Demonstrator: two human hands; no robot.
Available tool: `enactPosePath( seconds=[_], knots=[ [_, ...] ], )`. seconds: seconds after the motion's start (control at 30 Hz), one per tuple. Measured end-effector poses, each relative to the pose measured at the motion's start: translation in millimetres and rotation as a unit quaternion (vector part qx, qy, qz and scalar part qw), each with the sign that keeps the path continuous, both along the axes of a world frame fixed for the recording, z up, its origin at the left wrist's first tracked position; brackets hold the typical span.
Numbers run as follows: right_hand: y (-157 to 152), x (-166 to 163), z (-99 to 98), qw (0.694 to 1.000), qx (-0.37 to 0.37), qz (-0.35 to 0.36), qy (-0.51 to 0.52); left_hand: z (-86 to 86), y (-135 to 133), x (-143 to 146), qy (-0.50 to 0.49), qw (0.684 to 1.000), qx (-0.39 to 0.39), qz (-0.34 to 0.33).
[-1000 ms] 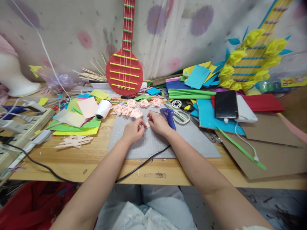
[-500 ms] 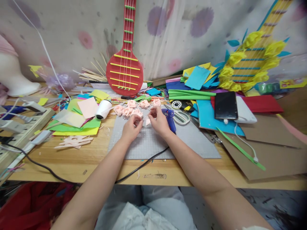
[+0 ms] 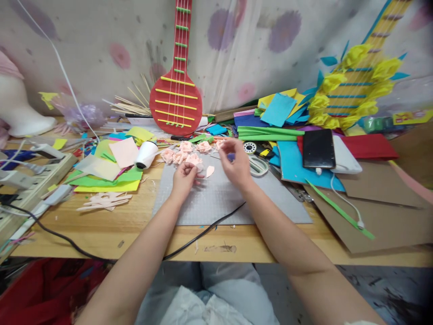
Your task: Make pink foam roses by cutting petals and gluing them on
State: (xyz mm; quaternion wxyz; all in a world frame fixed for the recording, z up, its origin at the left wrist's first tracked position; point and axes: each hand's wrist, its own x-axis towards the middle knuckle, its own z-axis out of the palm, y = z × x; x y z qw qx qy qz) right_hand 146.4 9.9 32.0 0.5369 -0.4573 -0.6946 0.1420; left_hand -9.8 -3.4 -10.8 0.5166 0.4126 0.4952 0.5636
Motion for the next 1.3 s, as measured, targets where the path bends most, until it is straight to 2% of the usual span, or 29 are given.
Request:
enactPosePath(
  seconds=[0.1,0.2,0.3,0.37,0.47,0.57,0.63,0.73,0.87,1.03,1.3],
  knots=[
    [2.7,27.4,5.7,0.994,0.001,-0.110,0.028,-0.6,-0.6,-1.6,-0.009,1.000,0.003,0.017],
    [4.3,48.1,-12.5,0.984,-0.072,-0.159,-0.020,-2.1,-0.2,-2.3,-0.011,0.999,0.008,0.040],
    [5.4,55.5,-38.3,0.969,-0.137,-0.179,-0.102,-3.5,0.8,-3.4,0.011,0.998,0.024,0.063],
    [6.1,54.9,-48.5,0.961,-0.161,-0.179,-0.133,-4.2,1.4,-4.6,0.027,0.997,0.033,0.071],
    [6.1,51.0,-49.8,0.951,-0.214,-0.165,-0.147,-4.5,2.0,-7.1,0.031,0.996,0.032,0.074],
    [3.3,46.1,-44.6,0.954,-0.237,-0.167,-0.081,-4.8,2.6,-8.8,0.036,0.995,0.029,0.094],
    [0.7,42.0,-42.3,0.965,-0.223,-0.138,0.015,-5.3,3.1,-9.2,0.048,0.993,0.026,0.105],
    [-2.7,34.7,-41.9,0.971,-0.213,-0.028,0.101,-6.4,3.8,-9.0,0.073,0.992,0.019,0.104],
    [-7.7,27.9,-42.4,0.976,-0.203,0.081,0.005,-7.9,4.7,-8.3,0.080,0.991,0.017,0.107],
    [-13.1,25.9,-40.1,0.974,-0.194,0.091,-0.073,-8.5,5.9,-7.8,0.071,0.992,0.015,0.106],
    [-12.5,25.5,-40.4,0.973,-0.190,0.093,-0.093,-8.4,6.6,-8.3,0.051,0.993,0.019,0.105]
  ],
)
